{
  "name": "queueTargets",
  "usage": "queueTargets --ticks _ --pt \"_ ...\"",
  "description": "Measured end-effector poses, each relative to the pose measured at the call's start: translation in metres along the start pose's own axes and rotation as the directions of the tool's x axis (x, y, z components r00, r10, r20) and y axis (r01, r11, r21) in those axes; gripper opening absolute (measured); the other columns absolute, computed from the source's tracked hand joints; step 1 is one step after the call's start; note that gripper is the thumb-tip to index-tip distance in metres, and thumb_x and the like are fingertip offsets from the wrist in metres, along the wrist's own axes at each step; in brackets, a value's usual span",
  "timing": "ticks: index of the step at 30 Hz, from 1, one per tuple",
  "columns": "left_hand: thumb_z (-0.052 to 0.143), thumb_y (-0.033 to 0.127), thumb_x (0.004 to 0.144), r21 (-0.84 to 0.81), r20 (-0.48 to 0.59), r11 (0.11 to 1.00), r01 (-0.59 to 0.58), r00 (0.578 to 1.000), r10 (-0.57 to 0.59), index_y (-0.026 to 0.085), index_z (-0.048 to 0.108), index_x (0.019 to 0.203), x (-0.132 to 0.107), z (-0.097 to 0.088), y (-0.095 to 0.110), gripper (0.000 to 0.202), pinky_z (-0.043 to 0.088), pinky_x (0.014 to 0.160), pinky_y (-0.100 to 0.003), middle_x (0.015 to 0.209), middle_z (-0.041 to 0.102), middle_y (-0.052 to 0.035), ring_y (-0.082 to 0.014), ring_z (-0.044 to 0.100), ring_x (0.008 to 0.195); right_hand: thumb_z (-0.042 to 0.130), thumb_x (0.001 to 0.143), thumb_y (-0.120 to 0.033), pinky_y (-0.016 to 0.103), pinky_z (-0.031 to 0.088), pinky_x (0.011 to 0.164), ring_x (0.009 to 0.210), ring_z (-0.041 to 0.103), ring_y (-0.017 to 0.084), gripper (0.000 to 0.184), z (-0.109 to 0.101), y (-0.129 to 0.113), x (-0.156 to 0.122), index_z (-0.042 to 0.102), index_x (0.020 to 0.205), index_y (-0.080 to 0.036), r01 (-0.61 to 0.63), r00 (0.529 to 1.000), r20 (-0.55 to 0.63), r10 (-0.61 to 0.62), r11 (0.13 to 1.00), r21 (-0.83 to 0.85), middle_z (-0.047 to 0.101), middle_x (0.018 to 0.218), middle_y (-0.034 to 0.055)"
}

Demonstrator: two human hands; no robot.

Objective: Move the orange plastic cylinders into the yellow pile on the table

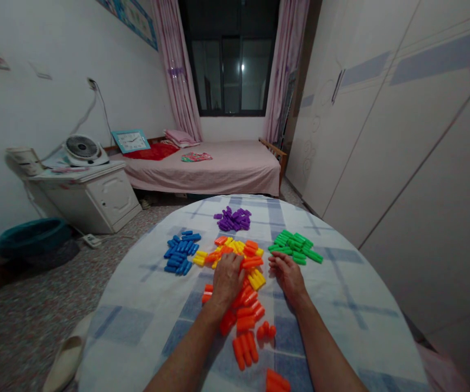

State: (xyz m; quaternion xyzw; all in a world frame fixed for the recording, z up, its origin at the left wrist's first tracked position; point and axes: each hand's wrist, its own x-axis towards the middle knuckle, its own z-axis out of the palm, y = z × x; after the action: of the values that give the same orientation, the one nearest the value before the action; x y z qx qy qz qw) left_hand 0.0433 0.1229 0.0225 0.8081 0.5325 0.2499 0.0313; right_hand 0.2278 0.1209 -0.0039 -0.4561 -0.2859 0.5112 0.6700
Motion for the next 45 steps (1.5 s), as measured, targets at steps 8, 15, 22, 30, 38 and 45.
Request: queueTargets --ticks 8,15,22,30,38,45 --pt "0.045 0.027 0.087 -0.282 -0.109 0.959 -0.021 0.994 -0.010 0.019 0.059 0.084 0.003 0.000 0.001 0.016 0.043 0.078 -0.034 0.084 0.062 -0.0055 -0.0200 0.054 0.083 0.069 0.066 -0.034 0.025 0.047 0.057 0.065 0.059 0.012 0.043 0.012 -0.007 -0.015 0.064 0.107 -0.025 0.177 0.977 0.170 -0.129 0.937 -0.301 0.067 0.099 0.0034" --pt "0.044 0.030 0.087 -0.411 -0.095 0.911 0.039 0.992 -0.085 0.017 0.058 0.079 0.001 0.002 0.001 0.021 0.043 0.074 -0.031 0.080 0.061 -0.0044 -0.0177 0.056 0.080 0.068 0.068 -0.033 0.027 0.048 0.066 0.074 0.060 0.015 0.032 0.006 0.005 -0.010 0.068 0.098 -0.023 0.215 0.950 0.293 -0.106 0.904 -0.370 0.068 0.095 0.0026" --pt "0.055 0.033 0.081 -0.538 -0.069 0.839 0.082 0.988 -0.141 0.018 0.060 0.099 0.000 0.010 -0.003 0.025 0.046 0.080 -0.032 0.093 0.064 -0.0053 -0.0180 0.059 0.088 0.076 0.061 -0.037 0.030 0.048 0.076 0.084 0.062 0.018 0.033 0.009 0.003 -0.011 0.070 0.089 -0.022 0.166 0.963 0.250 -0.100 0.952 -0.256 0.069 0.090 0.0033" --pt "0.052 0.033 0.082 -0.622 -0.027 0.773 0.128 0.982 -0.184 0.018 0.060 0.100 0.000 0.011 -0.002 0.025 0.047 0.080 -0.031 0.092 0.065 -0.0045 -0.0171 0.061 0.087 0.077 0.060 -0.039 0.029 0.048 0.077 0.084 0.061 0.018 0.032 0.012 -0.003 -0.015 0.070 0.087 -0.023 0.123 0.964 0.258 -0.065 0.969 -0.215 0.069 0.087 0.0018" --pt "0.052 0.036 0.082 -0.633 -0.051 0.761 0.145 0.972 -0.228 0.019 0.060 0.094 -0.001 0.015 0.000 0.023 0.046 0.080 -0.031 0.087 0.064 -0.0028 -0.0164 0.059 0.084 0.073 0.064 -0.040 0.027 0.048 0.066 0.076 0.061 0.017 0.031 0.009 0.003 -0.012 0.069 0.090 -0.023 0.182 0.949 0.306 -0.082 0.931 -0.316 0.069 0.086 0.0011" --pt "0.053 0.039 0.081 -0.689 -0.040 0.712 0.135 0.974 -0.223 0.018 0.060 0.089 -0.002 0.015 0.002 0.023 0.046 0.076 -0.027 0.083 0.063 -0.0008 -0.0146 0.059 0.079 0.070 0.067 -0.042 0.030 0.049 0.071 0.080 0.061 0.019 0.029 0.010 0.004 -0.012 0.070 0.089 -0.023 0.215 0.926 0.368 -0.085 0.920 -0.327 0.069 0.085 0.0009"
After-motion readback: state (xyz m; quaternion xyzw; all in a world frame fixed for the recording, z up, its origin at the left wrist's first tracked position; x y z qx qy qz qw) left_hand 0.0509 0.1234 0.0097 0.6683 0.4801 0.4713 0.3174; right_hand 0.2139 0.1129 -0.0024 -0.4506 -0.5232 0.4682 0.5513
